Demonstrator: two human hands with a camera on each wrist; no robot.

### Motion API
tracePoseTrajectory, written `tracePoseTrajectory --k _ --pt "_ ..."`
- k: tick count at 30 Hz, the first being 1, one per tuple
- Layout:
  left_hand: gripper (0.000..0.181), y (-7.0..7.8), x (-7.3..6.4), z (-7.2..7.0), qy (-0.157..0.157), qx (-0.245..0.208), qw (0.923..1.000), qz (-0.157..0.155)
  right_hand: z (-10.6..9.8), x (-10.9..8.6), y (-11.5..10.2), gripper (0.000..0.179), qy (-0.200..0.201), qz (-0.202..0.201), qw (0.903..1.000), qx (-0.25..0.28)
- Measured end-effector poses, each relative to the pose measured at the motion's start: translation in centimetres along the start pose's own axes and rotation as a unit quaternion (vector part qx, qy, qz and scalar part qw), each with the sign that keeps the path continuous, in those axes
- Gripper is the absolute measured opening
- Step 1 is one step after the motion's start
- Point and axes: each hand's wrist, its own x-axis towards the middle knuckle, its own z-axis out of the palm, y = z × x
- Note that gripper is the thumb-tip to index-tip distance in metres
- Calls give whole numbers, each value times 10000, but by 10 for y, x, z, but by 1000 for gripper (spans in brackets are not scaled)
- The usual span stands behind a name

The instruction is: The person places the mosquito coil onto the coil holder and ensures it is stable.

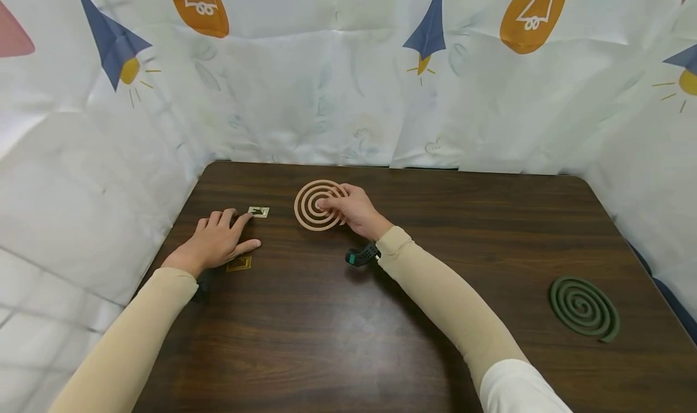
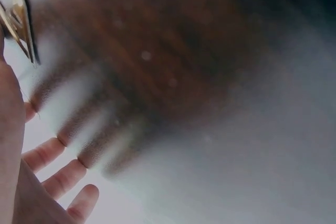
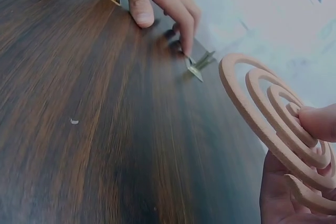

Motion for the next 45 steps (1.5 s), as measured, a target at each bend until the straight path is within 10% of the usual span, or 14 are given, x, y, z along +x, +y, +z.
tracePoseTrajectory --k 45 --pt "82 4 3 -1 -116 108 9998 -74 41 23 8 32 -370 62 9992 142"
